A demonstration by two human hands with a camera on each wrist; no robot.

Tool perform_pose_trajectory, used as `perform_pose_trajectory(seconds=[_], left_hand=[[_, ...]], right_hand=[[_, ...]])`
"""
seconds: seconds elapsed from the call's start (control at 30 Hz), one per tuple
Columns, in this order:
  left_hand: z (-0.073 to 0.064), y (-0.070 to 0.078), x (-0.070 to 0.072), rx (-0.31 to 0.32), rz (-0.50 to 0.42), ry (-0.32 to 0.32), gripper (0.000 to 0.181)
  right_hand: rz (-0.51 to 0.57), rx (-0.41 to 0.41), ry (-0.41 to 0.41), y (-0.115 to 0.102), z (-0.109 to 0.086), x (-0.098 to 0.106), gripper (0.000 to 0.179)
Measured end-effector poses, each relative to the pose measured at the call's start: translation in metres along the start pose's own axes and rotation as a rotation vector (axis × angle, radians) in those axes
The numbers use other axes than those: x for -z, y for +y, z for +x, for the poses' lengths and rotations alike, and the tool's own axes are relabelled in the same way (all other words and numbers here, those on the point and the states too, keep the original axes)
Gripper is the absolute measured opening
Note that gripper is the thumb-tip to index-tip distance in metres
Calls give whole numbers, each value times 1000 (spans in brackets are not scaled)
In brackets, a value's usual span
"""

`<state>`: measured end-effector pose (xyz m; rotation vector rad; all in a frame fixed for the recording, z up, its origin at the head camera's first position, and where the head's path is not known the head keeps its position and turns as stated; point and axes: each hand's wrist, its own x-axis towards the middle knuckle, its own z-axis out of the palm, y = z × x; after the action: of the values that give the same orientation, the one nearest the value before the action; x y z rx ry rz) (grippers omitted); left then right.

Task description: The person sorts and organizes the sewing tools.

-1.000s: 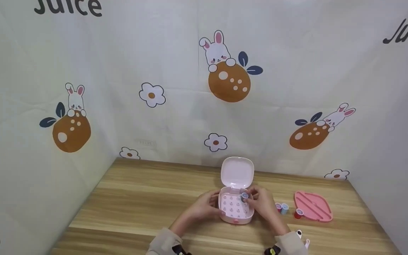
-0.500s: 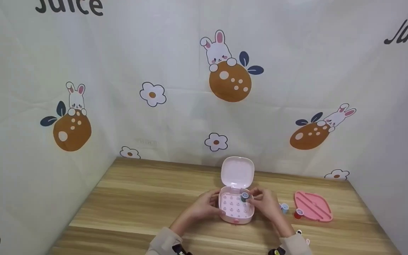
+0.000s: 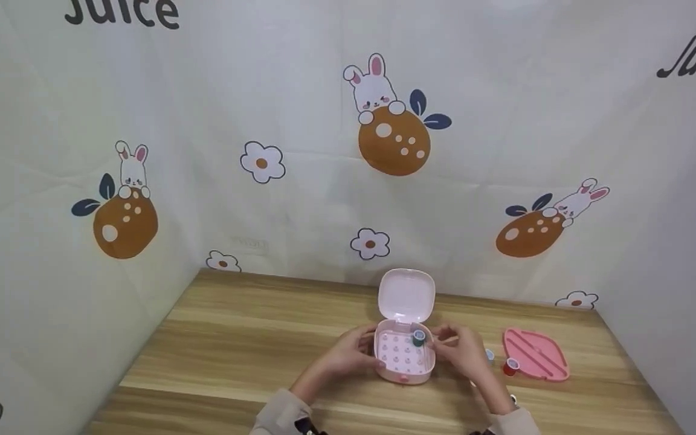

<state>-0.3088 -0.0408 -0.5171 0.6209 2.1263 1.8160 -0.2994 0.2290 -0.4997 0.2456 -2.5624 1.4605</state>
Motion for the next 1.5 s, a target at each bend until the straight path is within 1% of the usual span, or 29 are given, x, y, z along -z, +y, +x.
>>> perform_pose_trajectory(seconds=[0.03,0.23,0.4,0.43,0.63,0.83,0.9,1.13,1.23,1.3,1.4,1.5], left_hand=[[0,0,0,3,6,3,82],[1,1,0,7,34,9,81],[0,2,0,2,9,-1,83],[0,2,0,0,4,-3,84],[1,2,0,-19,6,-13,84],[2,2,0,-38,-23,-21,82],[2,2,0,-36,-22,-20,82],[1,3,3,-15,17,-2,81],[0,3,5,-8,42,8,81],[-1,3,5,-11,41,6,80],[-1,4,4,-19,11,-2,77],[-1,3,1,-18,-29,-5,74]], right_hand=[[-2,5,3,0,-1,2,21],[-11,-25,14,-3,-5,12,23],[-37,19,16,-2,-8,21,20],[-41,16,16,-2,-9,23,20],[-23,-26,25,-2,-10,33,23],[3,-66,35,-2,-14,43,26],[0,-80,44,-2,-15,46,26],[-54,-106,89,3,-16,53,22],[-78,-103,93,4,-17,59,22],[-94,-93,96,6,-18,64,21],[-122,-93,100,10,-20,73,21],[-131,-131,92,15,-23,81,23]])
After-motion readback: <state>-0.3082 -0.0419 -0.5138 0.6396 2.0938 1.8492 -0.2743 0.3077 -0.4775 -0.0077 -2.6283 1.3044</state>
